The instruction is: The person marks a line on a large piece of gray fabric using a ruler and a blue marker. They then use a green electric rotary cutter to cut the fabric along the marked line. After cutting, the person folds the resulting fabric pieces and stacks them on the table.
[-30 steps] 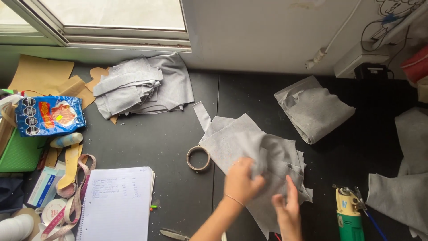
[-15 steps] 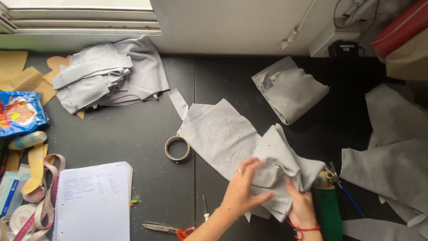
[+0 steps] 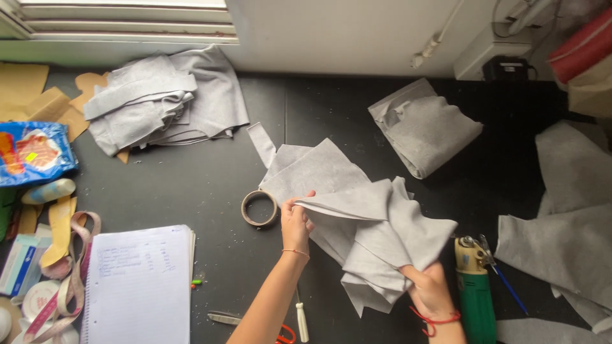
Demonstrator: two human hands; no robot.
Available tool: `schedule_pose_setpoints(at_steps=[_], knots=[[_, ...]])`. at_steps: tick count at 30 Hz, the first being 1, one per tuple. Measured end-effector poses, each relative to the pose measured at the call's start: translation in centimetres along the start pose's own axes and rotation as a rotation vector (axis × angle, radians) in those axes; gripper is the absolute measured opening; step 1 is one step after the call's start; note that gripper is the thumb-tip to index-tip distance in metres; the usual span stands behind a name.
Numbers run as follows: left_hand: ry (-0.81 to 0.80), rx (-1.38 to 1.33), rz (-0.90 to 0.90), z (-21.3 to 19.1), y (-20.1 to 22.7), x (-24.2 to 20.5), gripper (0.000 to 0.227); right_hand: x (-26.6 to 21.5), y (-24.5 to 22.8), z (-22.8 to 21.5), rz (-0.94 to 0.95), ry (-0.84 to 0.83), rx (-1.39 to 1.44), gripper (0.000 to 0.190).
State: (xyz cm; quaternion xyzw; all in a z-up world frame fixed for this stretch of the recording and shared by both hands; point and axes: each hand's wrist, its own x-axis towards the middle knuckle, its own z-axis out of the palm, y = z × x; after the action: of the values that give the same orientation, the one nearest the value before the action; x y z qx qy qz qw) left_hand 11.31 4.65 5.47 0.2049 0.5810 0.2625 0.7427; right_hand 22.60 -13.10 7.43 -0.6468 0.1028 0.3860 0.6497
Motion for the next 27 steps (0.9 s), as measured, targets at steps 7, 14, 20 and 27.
schedule_pose_setpoints(at_steps=[7,14,20,27], knots=[[-0.276,0.791,0.895,-2.2,-2.1,2.7,0.072,0.4,-0.5,-1.1,0.054,-0.067,-0.071,0.052],[-0.278,0.841,0.881,-0.8,-2.3,2.9,0.011,4.2,2.2,-8.7,-0.167,-0.182,-0.030,0.047],[-0.095,0.414,0.297,-1.2,0.4,2.2,0.028,4.2,1.6,-11.2,-0.205,0.011,0.091,0.031],[-0.142,0.552,0.651,-1.7,-0.6,1.1,0.015,2.0,0.7,2.4,-0.010,-0.201,0.084,0.033]])
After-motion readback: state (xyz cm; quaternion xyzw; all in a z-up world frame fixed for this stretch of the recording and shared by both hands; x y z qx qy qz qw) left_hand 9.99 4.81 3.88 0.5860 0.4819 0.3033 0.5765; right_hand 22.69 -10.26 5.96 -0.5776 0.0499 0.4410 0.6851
